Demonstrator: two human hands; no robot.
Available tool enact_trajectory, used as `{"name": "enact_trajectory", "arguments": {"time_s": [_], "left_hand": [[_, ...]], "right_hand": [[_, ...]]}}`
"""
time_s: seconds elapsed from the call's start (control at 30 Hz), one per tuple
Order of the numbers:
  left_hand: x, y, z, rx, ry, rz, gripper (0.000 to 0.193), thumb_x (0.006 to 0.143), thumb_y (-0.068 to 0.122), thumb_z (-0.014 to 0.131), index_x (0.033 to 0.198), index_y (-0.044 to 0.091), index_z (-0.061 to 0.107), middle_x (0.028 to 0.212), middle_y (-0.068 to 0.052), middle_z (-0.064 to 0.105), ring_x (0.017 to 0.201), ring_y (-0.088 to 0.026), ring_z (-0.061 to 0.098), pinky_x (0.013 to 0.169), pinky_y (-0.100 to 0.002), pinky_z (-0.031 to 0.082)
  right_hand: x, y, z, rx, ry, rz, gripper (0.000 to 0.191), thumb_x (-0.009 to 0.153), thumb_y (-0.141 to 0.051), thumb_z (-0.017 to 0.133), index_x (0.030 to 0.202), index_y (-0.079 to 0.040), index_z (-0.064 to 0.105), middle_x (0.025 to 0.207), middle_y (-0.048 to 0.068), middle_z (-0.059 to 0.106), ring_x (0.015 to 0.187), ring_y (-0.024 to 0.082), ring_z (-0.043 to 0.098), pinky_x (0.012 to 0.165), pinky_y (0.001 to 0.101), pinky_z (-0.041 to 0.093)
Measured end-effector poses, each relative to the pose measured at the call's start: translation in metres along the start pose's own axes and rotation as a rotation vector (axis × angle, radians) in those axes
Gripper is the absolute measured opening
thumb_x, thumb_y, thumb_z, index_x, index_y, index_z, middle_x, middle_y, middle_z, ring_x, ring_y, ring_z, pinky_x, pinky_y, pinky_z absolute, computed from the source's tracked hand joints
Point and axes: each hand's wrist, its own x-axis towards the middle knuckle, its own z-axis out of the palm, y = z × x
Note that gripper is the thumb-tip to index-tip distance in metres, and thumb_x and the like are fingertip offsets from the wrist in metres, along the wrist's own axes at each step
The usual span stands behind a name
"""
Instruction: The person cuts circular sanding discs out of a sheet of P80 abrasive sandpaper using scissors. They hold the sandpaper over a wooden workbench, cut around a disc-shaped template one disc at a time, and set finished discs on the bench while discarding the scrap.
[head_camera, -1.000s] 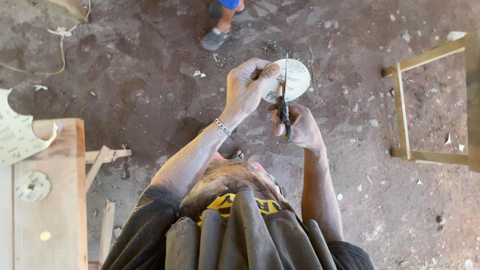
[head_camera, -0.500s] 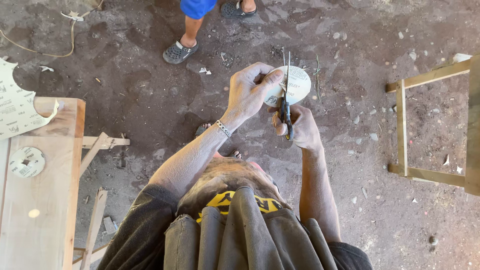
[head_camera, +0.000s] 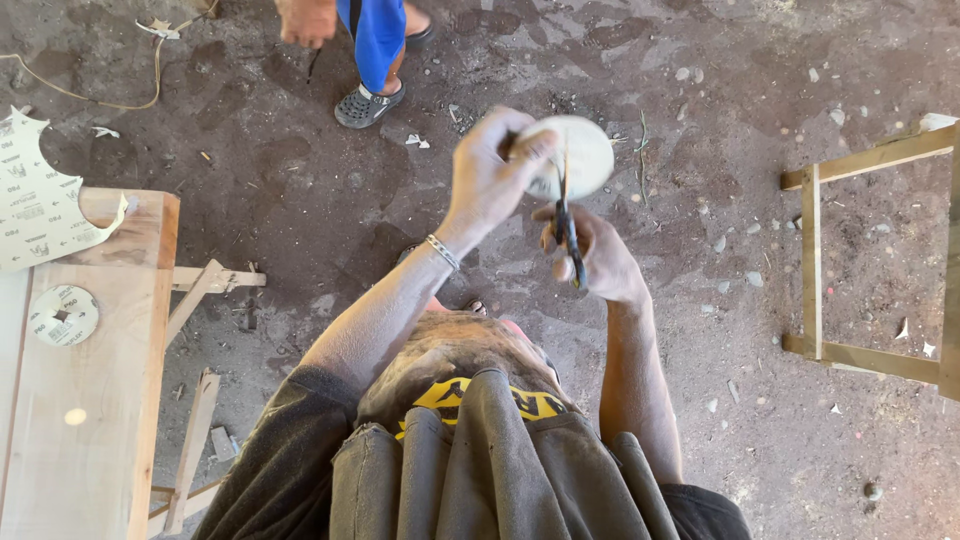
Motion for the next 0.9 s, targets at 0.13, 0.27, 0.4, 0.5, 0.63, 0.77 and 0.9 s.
{"name": "enact_trajectory", "arguments": {"time_s": [0.13, 0.27, 0.4, 0.5, 0.63, 0.77, 0.9], "left_hand": [[0.021, -0.004, -0.026, -0.235, 0.065, -0.198, 0.039, 0.089, 0.022, 0.079, 0.110, 0.002, 0.053, 0.101, -0.004, 0.070, 0.088, -0.011, 0.075, 0.070, -0.027, 0.066], [0.015, -0.012, -0.028, -0.326, -0.035, -0.059, 0.040, 0.091, 0.014, 0.078, 0.122, 0.000, 0.055, 0.111, -0.006, 0.070, 0.102, -0.010, 0.069, 0.085, -0.027, 0.061], [0.009, -0.020, -0.015, -0.504, -0.146, -0.128, 0.029, 0.104, 0.016, 0.070, 0.125, -0.002, 0.061, 0.115, -0.009, 0.072, 0.105, -0.010, 0.068, 0.092, -0.026, 0.057], [0.007, -0.024, -0.012, -0.364, -0.045, -0.030, 0.033, 0.099, 0.014, 0.074, 0.124, -0.002, 0.061, 0.115, -0.006, 0.071, 0.105, -0.009, 0.067, 0.090, -0.025, 0.057], [0.006, -0.023, -0.007, -0.322, -0.037, -0.061, 0.027, 0.102, 0.020, 0.074, 0.117, -0.003, 0.068, 0.099, -0.004, 0.072, 0.090, -0.006, 0.064, 0.078, -0.022, 0.055], [-0.003, -0.017, 0.001, -0.188, -0.009, -0.101, 0.029, 0.100, 0.027, 0.071, 0.111, 0.001, 0.074, 0.088, 0.002, 0.072, 0.078, -0.002, 0.062, 0.067, -0.019, 0.051], [-0.004, -0.012, 0.000, -0.024, -0.019, -0.139, 0.031, 0.100, 0.033, 0.070, 0.105, 0.003, 0.078, 0.074, 0.004, 0.067, 0.066, -0.002, 0.052, 0.056, -0.021, 0.042]], "right_hand": [[-0.017, -0.004, 0.007, 0.046, -0.128, -0.110, 0.104, 0.068, -0.077, 0.080, 0.134, 0.001, 0.061, 0.102, -0.001, 0.069, 0.093, 0.011, 0.067, 0.086, 0.0284, 0.055], [-0.022, -0.009, 0.019, 0.213, -0.112, -0.058, 0.105, 0.066, -0.070, 0.088, 0.136, 0.002, 0.058, 0.102, 0.000, 0.067, 0.094, 0.011, 0.064, 0.084, 0.0285, 0.051], [-0.011, -0.007, 0.019, 0.210, -0.067, 0.035, 0.099, 0.068, -0.065, 0.093, 0.134, 0.001, 0.058, 0.098, -0.001, 0.066, 0.085, 0.010, 0.059, 0.078, 0.0259, 0.048], [-0.011, -0.007, 0.013, 0.133, -0.054, 0.045, 0.103, 0.061, -0.069, 0.088, 0.133, 0.000, 0.063, 0.093, -0.004, 0.061, 0.081, 0.007, 0.057, 0.070, 0.0243, 0.047], [-0.005, -0.008, 0.010, 0.051, -0.034, 0.025, 0.098, 0.064, -0.069, 0.087, 0.131, -0.002, 0.063, 0.092, -0.005, 0.061, 0.081, 0.006, 0.057, 0.071, 0.0240, 0.047], [0.001, -0.012, 0.011, 0.110, 0.012, 0.021, 0.099, 0.064, -0.070, 0.089, 0.130, -0.002, 0.061, 0.093, -0.005, 0.061, 0.085, 0.007, 0.057, 0.073, 0.0243, 0.047], [0.003, -0.017, 0.007, 0.147, 0.013, 0.028, 0.105, 0.060, -0.074, 0.088, 0.132, -0.002, 0.061, 0.095, -0.004, 0.059, 0.085, 0.008, 0.055, 0.075, 0.0249, 0.046]]}}
